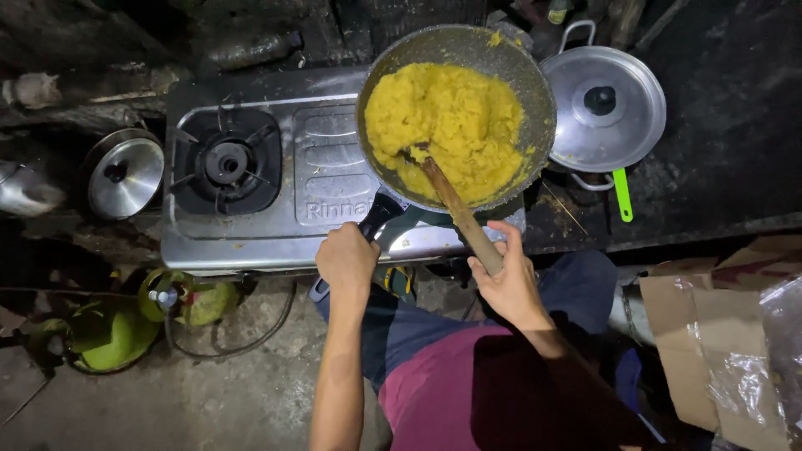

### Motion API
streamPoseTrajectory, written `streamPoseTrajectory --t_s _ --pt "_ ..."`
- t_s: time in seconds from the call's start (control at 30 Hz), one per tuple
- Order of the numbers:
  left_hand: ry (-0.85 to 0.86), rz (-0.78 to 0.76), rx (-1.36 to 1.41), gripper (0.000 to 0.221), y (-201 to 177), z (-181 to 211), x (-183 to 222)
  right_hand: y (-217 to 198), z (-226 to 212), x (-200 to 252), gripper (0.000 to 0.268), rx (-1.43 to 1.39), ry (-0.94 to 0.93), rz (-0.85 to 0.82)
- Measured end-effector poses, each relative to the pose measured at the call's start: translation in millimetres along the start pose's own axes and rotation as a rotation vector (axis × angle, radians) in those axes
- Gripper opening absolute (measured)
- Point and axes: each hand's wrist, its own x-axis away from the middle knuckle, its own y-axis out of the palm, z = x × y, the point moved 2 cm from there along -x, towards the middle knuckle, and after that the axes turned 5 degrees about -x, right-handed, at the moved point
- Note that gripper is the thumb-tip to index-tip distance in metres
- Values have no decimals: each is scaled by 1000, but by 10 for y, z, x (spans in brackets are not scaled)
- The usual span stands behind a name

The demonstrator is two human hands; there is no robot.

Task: Stirring a thick yellow food mixture in a pan on a gas stove using a wooden spatula.

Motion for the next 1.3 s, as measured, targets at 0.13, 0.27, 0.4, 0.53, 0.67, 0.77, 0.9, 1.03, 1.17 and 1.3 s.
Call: streamPoseTrajectory --t_s 0.13,0.27,0.4,0.53,0.67,0.77,0.9,1.03,1.17,1.3 --pt "-9 -15 2 20 -7 0 -36 2 -8 -2 63 -30 -15 13" --pt "-10 -31 4 20 18 -27 25 -66 -60 31 71 -41 43 -39" --pt "-16 -24 -19 22 22 -21 -17 -78 10 -6 73 -622 289 -199" --pt "-1 -3 -23 22 50 -29 -8 27 103 -12 73 -685 407 -309" --pt "4 11 -24 21 30 -11 1 114 70 9 43 -668 363 -269" --pt "2 18 -8 21 -31 -13 40 35 155 20 41 -620 275 -261" --pt "-9 13 -31 21 60 -39 -29 -254 204 217 48 -637 225 -334" --pt "-12 11 -20 21 14 -16 18 -674 417 296 48 -635 136 -334" --pt "-3 6 -7 23 -12 -7 11 -1070 353 335 42 -381 83 -89" --pt "8 10 -13 25 66 -46 -11 -1279 706 281 40 237 81 233"
